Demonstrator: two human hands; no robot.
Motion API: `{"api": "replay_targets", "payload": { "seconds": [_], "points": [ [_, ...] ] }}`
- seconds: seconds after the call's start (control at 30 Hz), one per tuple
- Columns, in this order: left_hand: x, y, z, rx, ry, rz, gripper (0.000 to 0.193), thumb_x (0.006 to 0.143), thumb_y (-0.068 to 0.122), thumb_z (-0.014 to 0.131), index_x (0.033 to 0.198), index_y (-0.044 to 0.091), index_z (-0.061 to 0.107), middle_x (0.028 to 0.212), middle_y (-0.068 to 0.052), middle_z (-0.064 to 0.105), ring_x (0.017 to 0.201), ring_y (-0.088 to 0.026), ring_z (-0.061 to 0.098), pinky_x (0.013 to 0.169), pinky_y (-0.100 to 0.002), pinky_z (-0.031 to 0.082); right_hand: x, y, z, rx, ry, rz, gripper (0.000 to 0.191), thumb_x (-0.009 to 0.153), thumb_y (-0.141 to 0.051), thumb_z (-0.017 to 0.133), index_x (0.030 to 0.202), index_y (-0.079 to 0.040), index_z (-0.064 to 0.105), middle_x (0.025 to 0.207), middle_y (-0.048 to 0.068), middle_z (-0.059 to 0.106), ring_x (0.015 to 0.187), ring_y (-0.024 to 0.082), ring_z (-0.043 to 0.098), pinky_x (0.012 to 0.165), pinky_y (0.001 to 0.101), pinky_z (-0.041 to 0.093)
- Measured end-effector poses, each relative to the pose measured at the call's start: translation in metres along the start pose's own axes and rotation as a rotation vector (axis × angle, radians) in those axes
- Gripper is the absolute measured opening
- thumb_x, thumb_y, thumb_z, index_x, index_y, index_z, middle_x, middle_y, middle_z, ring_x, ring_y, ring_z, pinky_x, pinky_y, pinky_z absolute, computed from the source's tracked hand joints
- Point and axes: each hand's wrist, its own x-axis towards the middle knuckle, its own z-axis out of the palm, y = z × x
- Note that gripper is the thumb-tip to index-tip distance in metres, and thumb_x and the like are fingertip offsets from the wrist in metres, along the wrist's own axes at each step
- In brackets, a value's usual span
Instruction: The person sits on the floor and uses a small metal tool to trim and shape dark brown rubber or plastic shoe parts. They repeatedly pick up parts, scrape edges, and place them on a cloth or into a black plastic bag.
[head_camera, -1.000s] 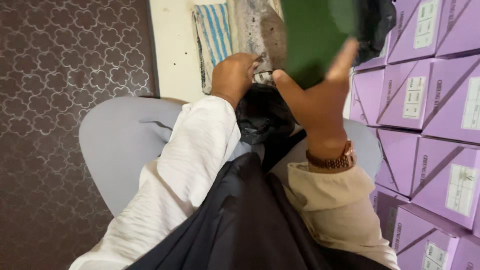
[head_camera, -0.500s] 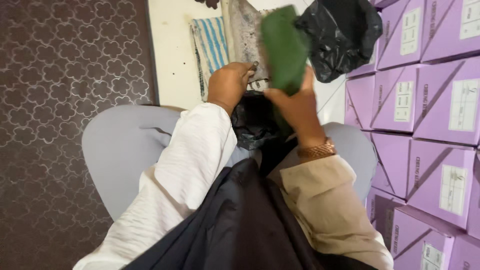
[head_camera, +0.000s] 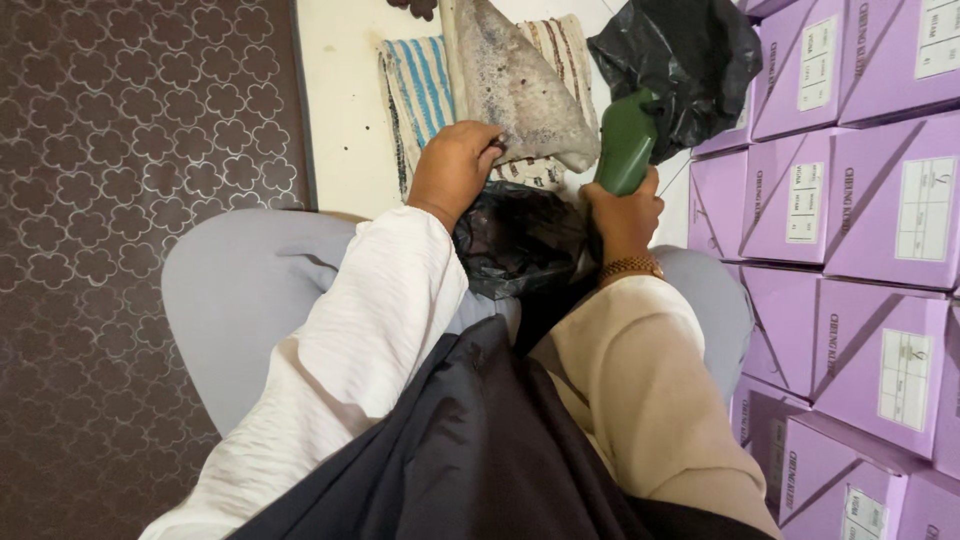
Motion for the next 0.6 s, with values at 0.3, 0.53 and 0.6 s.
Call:
{"api": "replay_targets", "payload": {
  "seconds": [0.3, 0.53, 0.6],
  "points": [
    [0.0, 0.005, 0.0, 0.072, 0.022, 0.003, 0.012, 0.085, 0.01, 0.078, 0.096, 0.005, 0.076, 0.1, -0.01, 0.072, 0.096, -0.033, 0.066, 0.086, -0.042, 0.053, 0.002, -0.005, 0.003, -0.215, 0.281, -0.105, 0.117, 0.054, -0.043, 0.095, 0.151, -0.019, 0.033, 0.142, 0.032, 0.043, 0.129, 0.052, 0.038, 0.101, 0.0598, 0.035],
    [0.0, 0.005, 0.004, 0.091, 0.028, 0.029, 0.014, 0.084, 0.007, 0.076, 0.098, 0.007, 0.078, 0.103, -0.009, 0.072, 0.098, -0.033, 0.065, 0.088, -0.041, 0.052, -0.045, -0.043, 0.017, 0.337, -0.059, -1.124, 0.051, 0.089, -0.006, 0.075, 0.137, -0.005, 0.057, 0.127, 0.019, 0.063, 0.113, 0.036, 0.065, 0.099, 0.041, 0.053],
    [0.0, 0.005, 0.003, 0.126, -0.015, 0.03, 0.016, 0.083, 0.005, 0.075, 0.098, 0.007, 0.078, 0.105, -0.009, 0.072, 0.101, -0.033, 0.065, 0.091, -0.042, 0.052, -0.057, -0.05, 0.028, 0.528, -0.346, -0.93, 0.04, 0.095, -0.005, 0.068, 0.134, -0.006, 0.06, 0.121, 0.016, 0.066, 0.099, 0.029, 0.072, 0.085, 0.0363, 0.059]
  ]
}}
